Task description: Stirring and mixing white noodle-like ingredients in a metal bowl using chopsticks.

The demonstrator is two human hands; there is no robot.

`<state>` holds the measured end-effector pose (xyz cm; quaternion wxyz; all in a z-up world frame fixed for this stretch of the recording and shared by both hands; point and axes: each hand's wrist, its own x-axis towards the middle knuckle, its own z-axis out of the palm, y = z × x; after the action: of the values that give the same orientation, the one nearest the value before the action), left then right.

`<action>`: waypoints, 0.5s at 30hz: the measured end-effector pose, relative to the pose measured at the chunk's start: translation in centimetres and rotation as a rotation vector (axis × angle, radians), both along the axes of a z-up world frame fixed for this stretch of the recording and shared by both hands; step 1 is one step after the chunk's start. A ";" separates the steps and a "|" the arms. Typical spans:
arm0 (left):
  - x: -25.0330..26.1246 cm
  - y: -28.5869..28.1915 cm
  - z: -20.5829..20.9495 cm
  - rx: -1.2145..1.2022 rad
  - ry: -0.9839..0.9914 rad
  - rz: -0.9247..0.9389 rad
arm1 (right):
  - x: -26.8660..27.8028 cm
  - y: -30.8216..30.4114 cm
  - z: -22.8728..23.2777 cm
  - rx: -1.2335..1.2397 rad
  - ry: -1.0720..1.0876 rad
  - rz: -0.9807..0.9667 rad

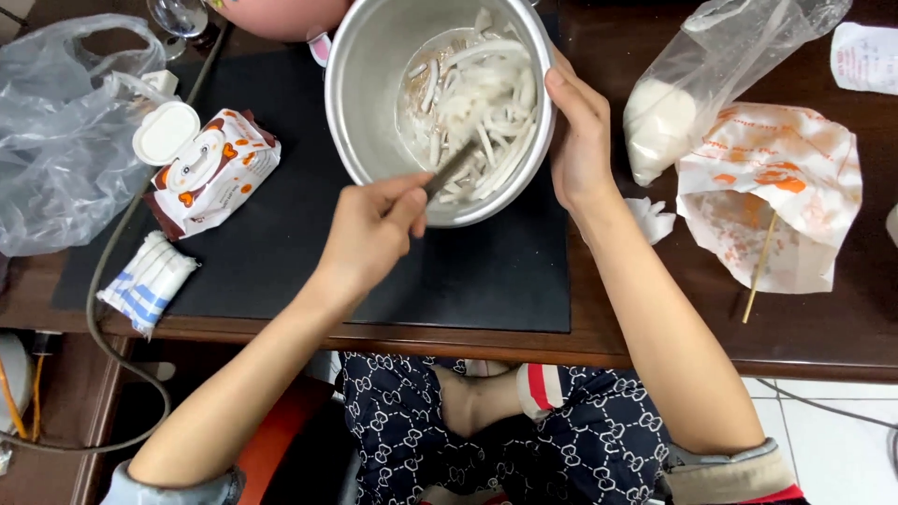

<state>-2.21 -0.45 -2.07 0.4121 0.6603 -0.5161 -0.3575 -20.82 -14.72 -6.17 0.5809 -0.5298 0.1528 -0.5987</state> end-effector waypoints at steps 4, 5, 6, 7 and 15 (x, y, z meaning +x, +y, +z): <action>1.6 0.0 1.6 -0.011 0.059 0.129 | 0.0 -0.3 -0.3 -0.018 -0.080 0.049; 2.2 0.5 2.7 -0.022 -0.003 0.101 | 0.0 -0.2 -0.1 -0.012 -0.038 0.028; 2.8 1.0 3.8 -0.031 -0.068 0.074 | 0.0 0.0 0.1 -0.004 0.001 0.006; 3.0 1.6 5.0 -0.029 -0.071 0.076 | 0.0 -0.1 0.0 -0.002 -0.002 0.008; 4.2 5.3 3.4 0.109 -1.766 -0.095 | 0.3 0.6 0.2 -0.094 0.019 0.016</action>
<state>1.96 4.87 1.36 -0.1839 0.6919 -0.6549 0.2419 -20.55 -14.14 -5.99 0.5587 -0.5632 0.1257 -0.5958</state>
